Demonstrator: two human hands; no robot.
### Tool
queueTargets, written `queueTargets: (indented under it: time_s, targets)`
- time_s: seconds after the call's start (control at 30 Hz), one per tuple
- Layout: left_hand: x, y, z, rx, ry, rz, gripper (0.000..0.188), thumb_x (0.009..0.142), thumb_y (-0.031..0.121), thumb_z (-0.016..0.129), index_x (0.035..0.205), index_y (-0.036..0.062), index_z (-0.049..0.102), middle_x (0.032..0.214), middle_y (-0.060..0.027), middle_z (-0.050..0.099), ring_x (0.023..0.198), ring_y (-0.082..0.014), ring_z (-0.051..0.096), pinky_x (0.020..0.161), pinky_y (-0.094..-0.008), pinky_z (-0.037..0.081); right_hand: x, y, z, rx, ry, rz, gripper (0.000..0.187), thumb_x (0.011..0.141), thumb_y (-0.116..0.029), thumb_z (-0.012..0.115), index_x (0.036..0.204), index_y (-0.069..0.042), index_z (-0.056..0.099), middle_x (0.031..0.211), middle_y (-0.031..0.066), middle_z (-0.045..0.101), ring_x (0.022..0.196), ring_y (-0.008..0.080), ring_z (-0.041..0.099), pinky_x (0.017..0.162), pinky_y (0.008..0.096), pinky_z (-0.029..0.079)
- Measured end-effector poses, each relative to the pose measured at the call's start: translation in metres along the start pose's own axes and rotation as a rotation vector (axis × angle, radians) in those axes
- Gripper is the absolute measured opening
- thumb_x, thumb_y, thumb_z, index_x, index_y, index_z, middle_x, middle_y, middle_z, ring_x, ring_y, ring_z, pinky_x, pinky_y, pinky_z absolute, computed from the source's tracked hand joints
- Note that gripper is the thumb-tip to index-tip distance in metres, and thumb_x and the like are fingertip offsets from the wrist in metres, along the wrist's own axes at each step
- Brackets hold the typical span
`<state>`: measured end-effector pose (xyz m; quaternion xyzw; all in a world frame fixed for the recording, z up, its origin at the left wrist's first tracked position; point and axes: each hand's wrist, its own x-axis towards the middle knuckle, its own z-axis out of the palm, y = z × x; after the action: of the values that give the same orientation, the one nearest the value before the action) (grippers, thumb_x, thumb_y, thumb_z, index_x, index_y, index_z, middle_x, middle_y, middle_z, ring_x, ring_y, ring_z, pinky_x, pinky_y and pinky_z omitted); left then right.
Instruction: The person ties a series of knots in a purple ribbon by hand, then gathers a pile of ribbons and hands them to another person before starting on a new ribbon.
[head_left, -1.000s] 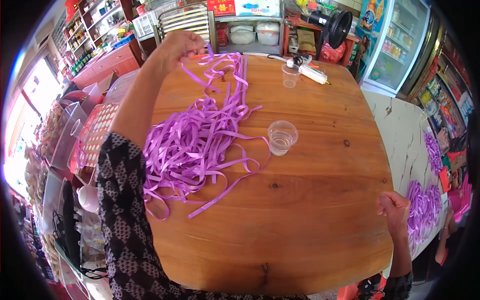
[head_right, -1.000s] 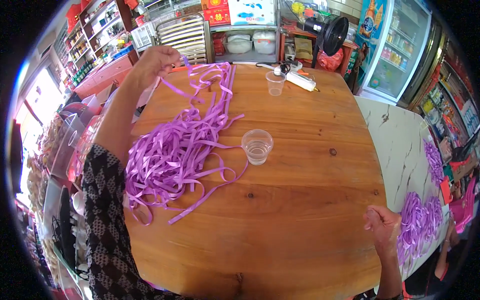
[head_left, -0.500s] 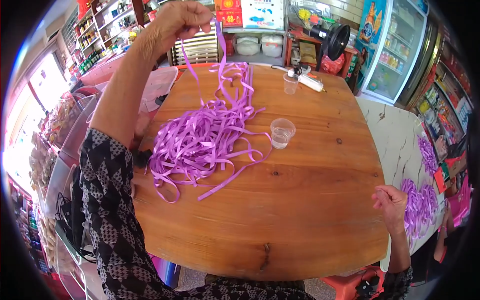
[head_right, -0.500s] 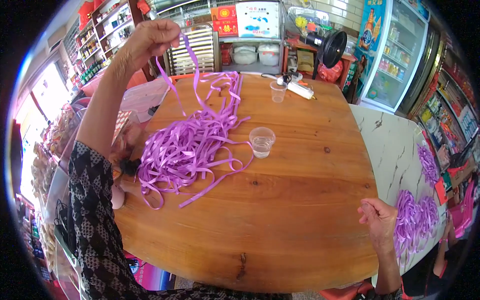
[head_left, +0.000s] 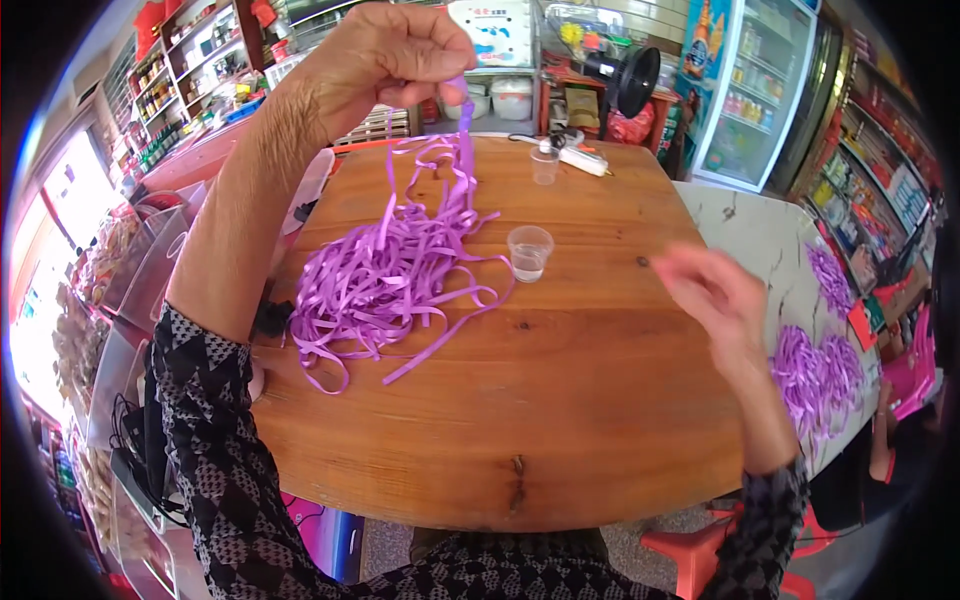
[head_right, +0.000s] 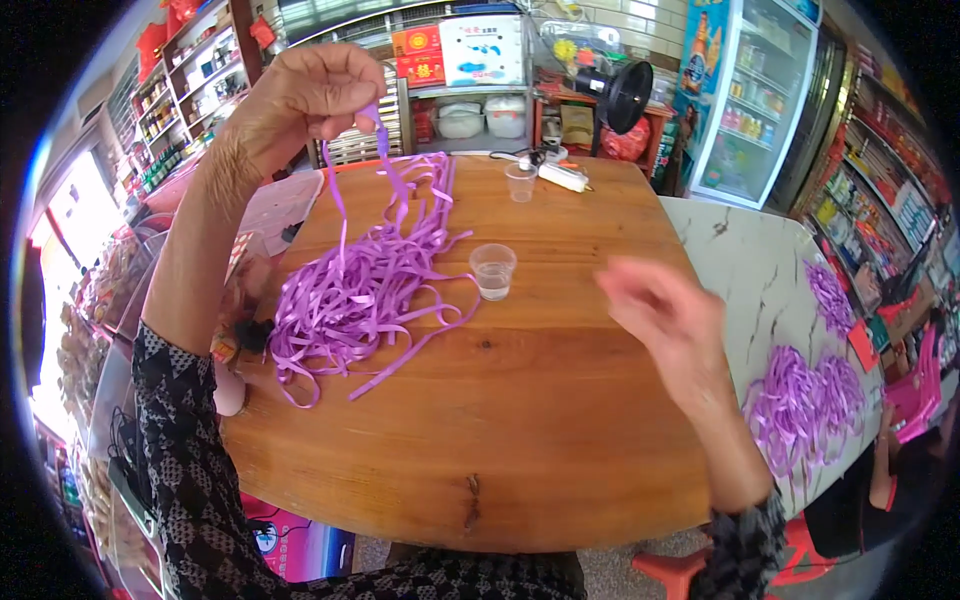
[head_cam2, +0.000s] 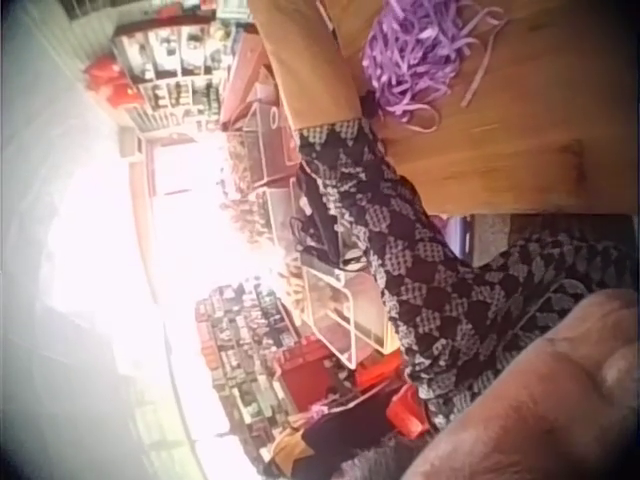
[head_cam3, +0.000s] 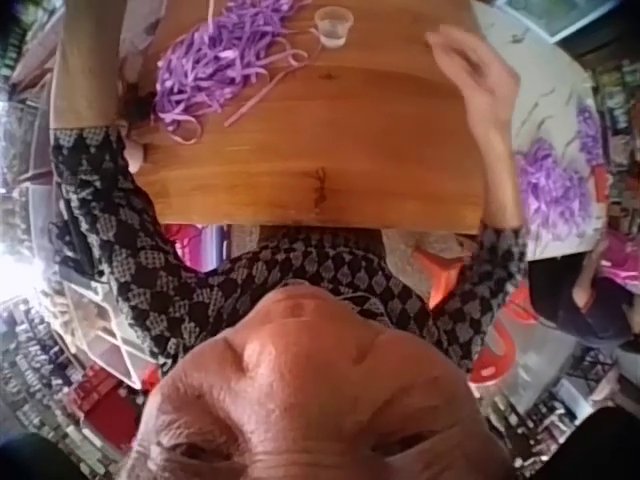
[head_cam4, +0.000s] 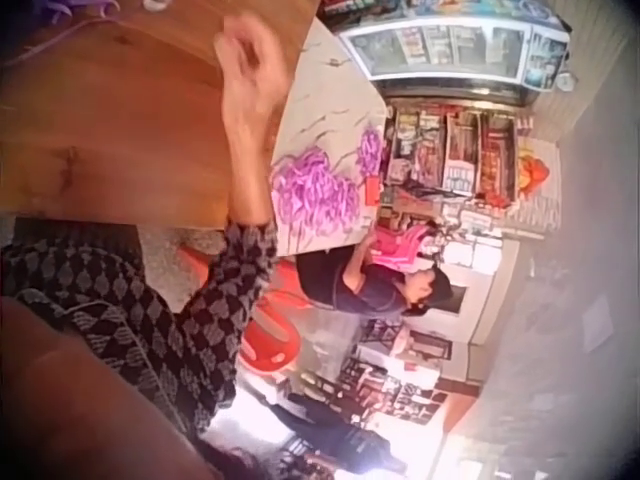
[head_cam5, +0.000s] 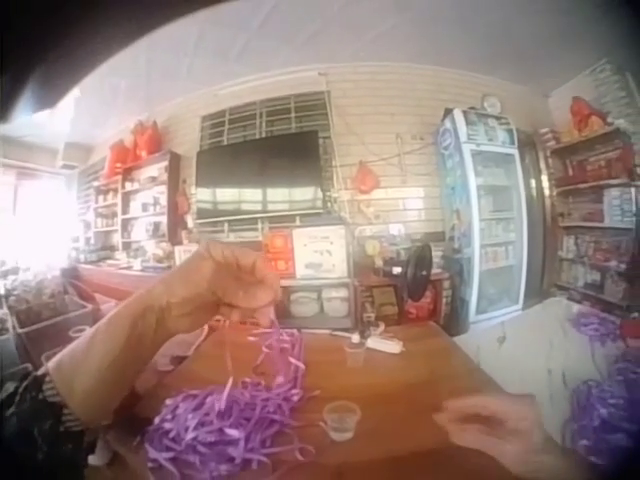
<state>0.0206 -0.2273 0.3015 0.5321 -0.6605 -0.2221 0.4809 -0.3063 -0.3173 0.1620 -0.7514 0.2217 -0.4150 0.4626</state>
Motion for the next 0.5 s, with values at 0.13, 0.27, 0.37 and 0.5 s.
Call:
queueTargets:
  time_s: [0.13,0.27,0.37,0.5]
  targets:
    - [-0.002,0.044,0.031,-0.056,-0.091,0.133,0.017,0.079,0.015,0.064,0.089,0.0006,0.062,0.069,-0.0032,0.06,0.049,-0.0059,0.046,0.045,-0.016,0.034,0.043,-0.037,0.061,0.206,-0.087,-0.329,0.04,0.082,-0.007,0.059,0.119,0.001,0.047,0.113,0.0129,0.058,0.105,0.0191,0.054,0.087,0.028,0.041]
    - [0.009,0.055,0.066,-0.218,-0.085,0.221,0.011,0.078,0.008,0.064,0.083,-0.0023,0.063,0.071,-0.0091,0.065,0.047,-0.0075,0.05,0.044,-0.0165,0.038,0.047,-0.059,0.059,0.515,-0.238,-0.193,0.029,0.083,-0.011,0.059,0.108,0.003,0.056,0.097,0.0121,0.062,0.087,0.0167,0.058,0.078,0.0278,0.044]
    - [0.008,0.034,0.036,-0.009,-0.127,0.221,0.024,0.081,0.018,0.063,0.098,0.0018,0.06,0.067,0.0038,0.051,0.048,-0.0014,0.035,0.046,-0.0139,0.027,0.025,-0.052,0.027,0.571,-0.209,-0.123,0.019,0.084,-0.014,0.06,0.089,0.004,0.064,0.076,0.0089,0.063,0.063,0.0119,0.055,0.064,0.0254,0.044]
    - [-0.04,0.003,0.03,-0.109,0.17,-0.016,0.024,0.078,0.015,0.066,0.096,0.0013,0.06,0.07,0.0007,0.056,0.047,-0.0028,0.039,0.043,-0.0158,0.027,-0.012,-0.01,-0.034,0.374,-0.097,0.16,0.016,0.081,-0.012,0.063,0.082,0.003,0.064,0.07,0.0078,0.062,0.054,0.0116,0.051,0.056,0.0241,0.041]
